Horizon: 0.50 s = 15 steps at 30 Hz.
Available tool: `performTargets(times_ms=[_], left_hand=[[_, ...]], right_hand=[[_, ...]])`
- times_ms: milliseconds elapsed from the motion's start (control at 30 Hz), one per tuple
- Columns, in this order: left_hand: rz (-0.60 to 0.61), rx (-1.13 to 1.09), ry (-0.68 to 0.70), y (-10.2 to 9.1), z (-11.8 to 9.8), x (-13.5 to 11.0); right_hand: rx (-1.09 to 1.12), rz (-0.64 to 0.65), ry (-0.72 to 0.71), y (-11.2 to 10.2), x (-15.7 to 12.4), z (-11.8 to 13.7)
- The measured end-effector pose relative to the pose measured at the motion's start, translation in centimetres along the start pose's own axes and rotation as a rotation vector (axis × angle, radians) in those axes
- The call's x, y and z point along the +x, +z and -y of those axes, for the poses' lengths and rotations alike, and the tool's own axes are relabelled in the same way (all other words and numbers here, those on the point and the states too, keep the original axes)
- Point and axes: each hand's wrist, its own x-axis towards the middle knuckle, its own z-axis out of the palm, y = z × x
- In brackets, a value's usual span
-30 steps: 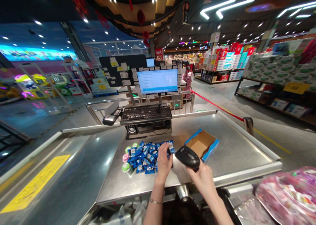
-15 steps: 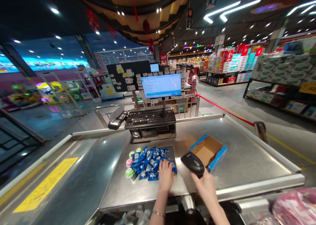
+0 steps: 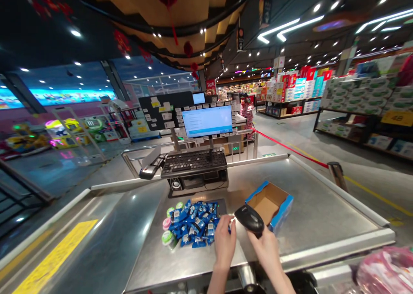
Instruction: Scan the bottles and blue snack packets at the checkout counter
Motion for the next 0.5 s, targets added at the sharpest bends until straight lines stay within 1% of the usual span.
performTargets(times_ms=[133, 267, 400, 500], left_hand=[[0.017, -0.075, 0.007, 1.0, -2.5, 0.2], [0.059, -0.118, 0.030, 2.6, -4.1, 0.3], [0.106, -0.095, 0.046, 4.3, -4.5, 0.0], [0.101, -0.057, 0.038, 5.4, -4.0, -0.5]], right_hand=[[-0.028, -0.045, -0.001, -1.7, 0.0, 0.0], [-0.053, -0.078, 0.039, -3.9, 0.4, -1.2], [-0.079, -0.138, 0.098, -5.8, 1.1, -3.3], [-0.067, -0.136, 0.120, -6.4, 1.1, -4.8]])
